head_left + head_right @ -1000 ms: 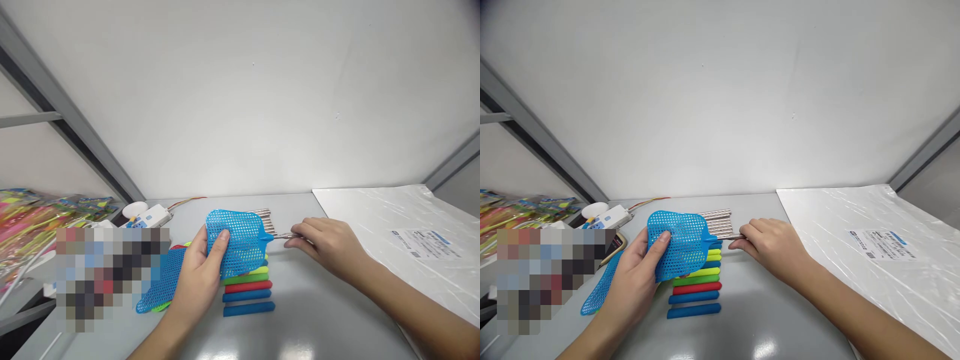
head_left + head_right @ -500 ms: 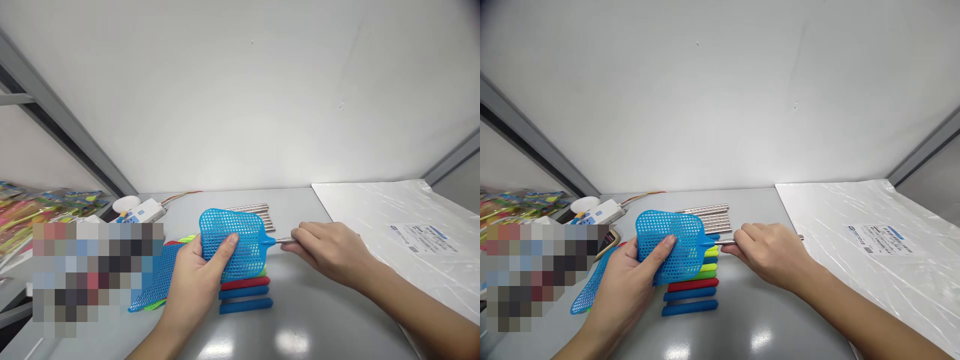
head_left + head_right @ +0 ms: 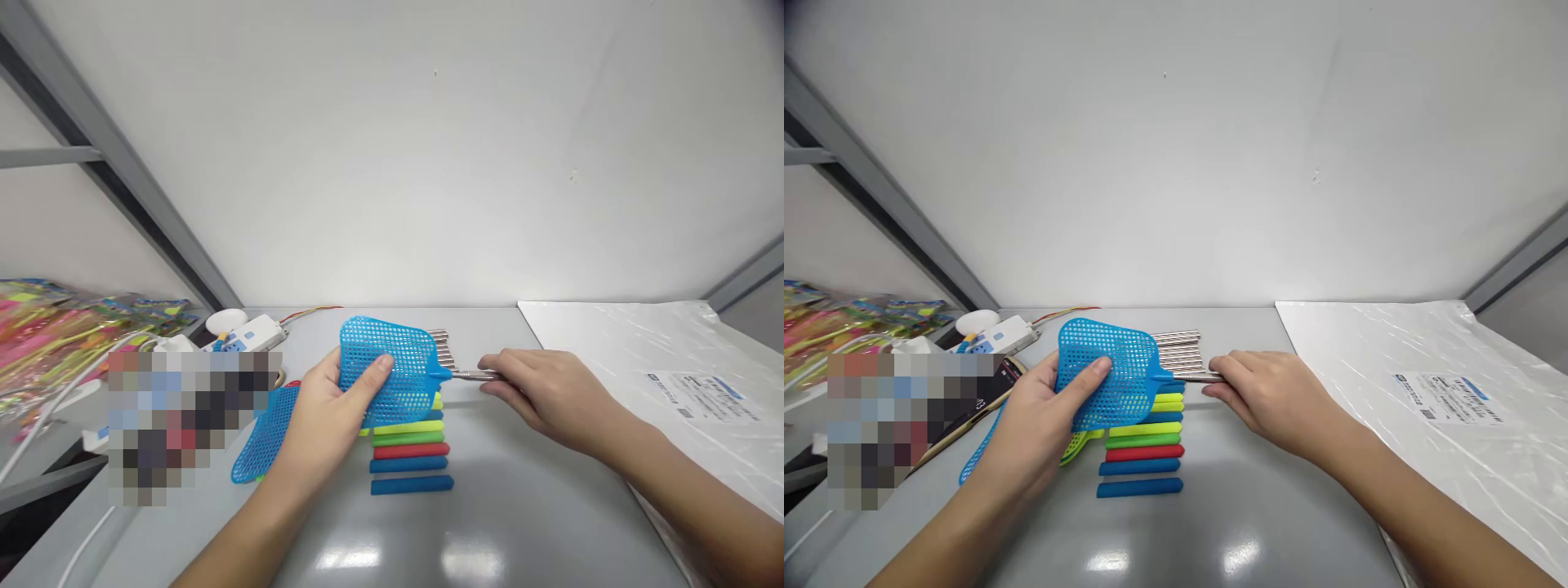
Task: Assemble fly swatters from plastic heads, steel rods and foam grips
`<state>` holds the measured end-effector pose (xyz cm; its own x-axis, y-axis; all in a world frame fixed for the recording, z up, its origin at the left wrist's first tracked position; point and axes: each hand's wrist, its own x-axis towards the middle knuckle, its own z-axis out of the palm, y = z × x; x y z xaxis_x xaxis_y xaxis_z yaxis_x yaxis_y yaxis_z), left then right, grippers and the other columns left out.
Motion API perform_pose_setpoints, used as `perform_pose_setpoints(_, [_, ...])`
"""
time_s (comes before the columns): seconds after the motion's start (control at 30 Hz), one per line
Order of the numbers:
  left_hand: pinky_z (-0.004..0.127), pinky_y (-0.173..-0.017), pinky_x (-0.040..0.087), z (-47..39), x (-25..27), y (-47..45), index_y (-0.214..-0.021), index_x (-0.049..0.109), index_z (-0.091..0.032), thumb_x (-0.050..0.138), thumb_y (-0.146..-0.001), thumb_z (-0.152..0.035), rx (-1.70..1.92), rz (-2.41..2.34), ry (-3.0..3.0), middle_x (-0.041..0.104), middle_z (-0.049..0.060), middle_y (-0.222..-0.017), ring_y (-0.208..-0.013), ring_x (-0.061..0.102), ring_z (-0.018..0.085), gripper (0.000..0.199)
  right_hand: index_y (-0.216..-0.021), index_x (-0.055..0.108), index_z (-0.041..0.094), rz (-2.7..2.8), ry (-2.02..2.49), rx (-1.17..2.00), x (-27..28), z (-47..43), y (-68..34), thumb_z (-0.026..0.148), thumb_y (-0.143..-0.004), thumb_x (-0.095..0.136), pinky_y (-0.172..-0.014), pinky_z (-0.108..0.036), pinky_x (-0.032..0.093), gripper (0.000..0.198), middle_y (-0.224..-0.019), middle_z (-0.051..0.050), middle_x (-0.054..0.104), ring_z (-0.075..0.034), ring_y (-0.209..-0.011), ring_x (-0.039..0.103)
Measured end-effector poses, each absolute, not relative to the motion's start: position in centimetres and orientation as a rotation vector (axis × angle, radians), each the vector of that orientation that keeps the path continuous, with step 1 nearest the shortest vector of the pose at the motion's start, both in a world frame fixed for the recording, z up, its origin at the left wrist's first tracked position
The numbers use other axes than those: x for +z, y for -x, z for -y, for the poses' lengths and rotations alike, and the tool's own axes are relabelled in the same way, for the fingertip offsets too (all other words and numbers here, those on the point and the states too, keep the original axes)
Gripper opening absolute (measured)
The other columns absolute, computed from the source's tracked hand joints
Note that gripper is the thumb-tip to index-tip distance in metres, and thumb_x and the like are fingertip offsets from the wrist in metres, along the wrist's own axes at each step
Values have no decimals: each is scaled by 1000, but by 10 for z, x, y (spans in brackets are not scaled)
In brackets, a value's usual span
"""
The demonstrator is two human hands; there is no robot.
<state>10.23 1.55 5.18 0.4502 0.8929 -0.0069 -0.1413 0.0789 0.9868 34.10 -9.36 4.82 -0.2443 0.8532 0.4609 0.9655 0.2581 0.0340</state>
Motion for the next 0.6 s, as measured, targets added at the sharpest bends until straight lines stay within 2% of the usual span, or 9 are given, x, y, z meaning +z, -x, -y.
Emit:
perform_pose_setpoints(0.1, [29,-67,60,-27,55,-100,-102,67,-15,73,-80,-31,946,-715,-1028,74,7,-93,-74,71,19,28,-104,56,19,2182,1667,-340,48,93,-340,29,-101,37,-54,-27,39,22,-80,-3,69,-16,-63,62])
perform_pose_setpoints(0.23, [25,-59,59,-34,60,-100,-97,67,-15,68,-83,-26,1065,-660,-836,73,3,-83,-63,67,14,18,-112,53,20,2093,1738,-73,43,93,-325,26,-100,37,-51,-27,39,21,-74,0,68,-15,-56,60])
perform_pose_setpoints(0.43, [30,-81,57,-16,48,-111,-111,65,-17,57,-91,-42,1133,-501,-796,70,8,-113,-96,68,21,33,-105,54,23,1940,1719,307,25,98,-299,28,-99,39,-49,-27,33,17,-63,4,60,-14,-49,53])
perform_pose_setpoints(0.6, [33,-84,54,8,31,-116,-112,63,-16,59,-92,-36,870,-566,-1046,71,9,-106,-93,67,21,29,-101,54,23,1808,1591,659,20,106,-285,33,-99,38,-54,-27,35,19,-68,2,60,-13,-54,51])
